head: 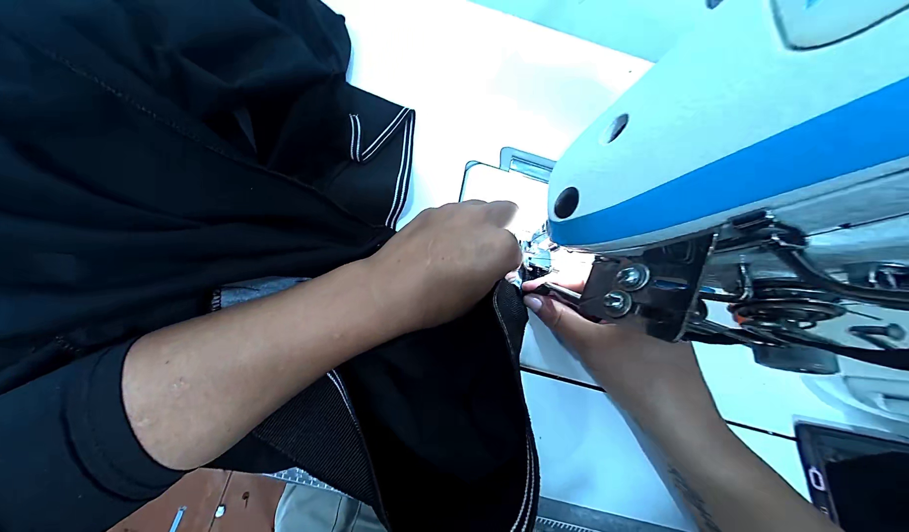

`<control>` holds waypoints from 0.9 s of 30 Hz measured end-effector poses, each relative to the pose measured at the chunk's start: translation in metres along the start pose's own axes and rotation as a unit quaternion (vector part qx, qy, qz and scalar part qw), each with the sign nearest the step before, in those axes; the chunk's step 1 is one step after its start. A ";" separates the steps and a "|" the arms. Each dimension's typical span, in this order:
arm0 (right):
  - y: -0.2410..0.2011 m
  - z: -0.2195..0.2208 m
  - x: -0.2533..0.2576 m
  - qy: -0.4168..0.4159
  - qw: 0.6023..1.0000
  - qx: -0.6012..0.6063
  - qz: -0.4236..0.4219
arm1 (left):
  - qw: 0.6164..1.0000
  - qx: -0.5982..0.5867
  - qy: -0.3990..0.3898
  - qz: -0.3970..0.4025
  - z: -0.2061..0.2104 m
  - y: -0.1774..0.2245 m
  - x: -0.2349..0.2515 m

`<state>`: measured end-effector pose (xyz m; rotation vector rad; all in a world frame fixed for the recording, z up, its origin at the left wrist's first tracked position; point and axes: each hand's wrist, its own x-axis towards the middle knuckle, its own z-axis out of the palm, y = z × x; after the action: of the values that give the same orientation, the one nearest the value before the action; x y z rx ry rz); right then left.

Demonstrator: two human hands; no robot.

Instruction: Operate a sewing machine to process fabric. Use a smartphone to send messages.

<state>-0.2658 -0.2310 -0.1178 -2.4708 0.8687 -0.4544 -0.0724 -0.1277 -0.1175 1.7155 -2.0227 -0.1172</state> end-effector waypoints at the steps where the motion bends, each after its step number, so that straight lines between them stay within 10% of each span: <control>1: -0.001 0.000 0.000 0.000 1.000 0.003 0.002 | 1.000 0.001 0.003 0.001 0.000 0.000 0.000; 27: -0.003 0.008 -0.001 0.058 0.998 0.019 -0.019 | 1.000 0.023 0.003 -0.007 0.001 -0.001 0.002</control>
<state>-0.2616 -0.2261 -0.1233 -2.4492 0.8523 -0.6275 -0.0718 -0.1303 -0.1185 1.7561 -2.0230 -0.0706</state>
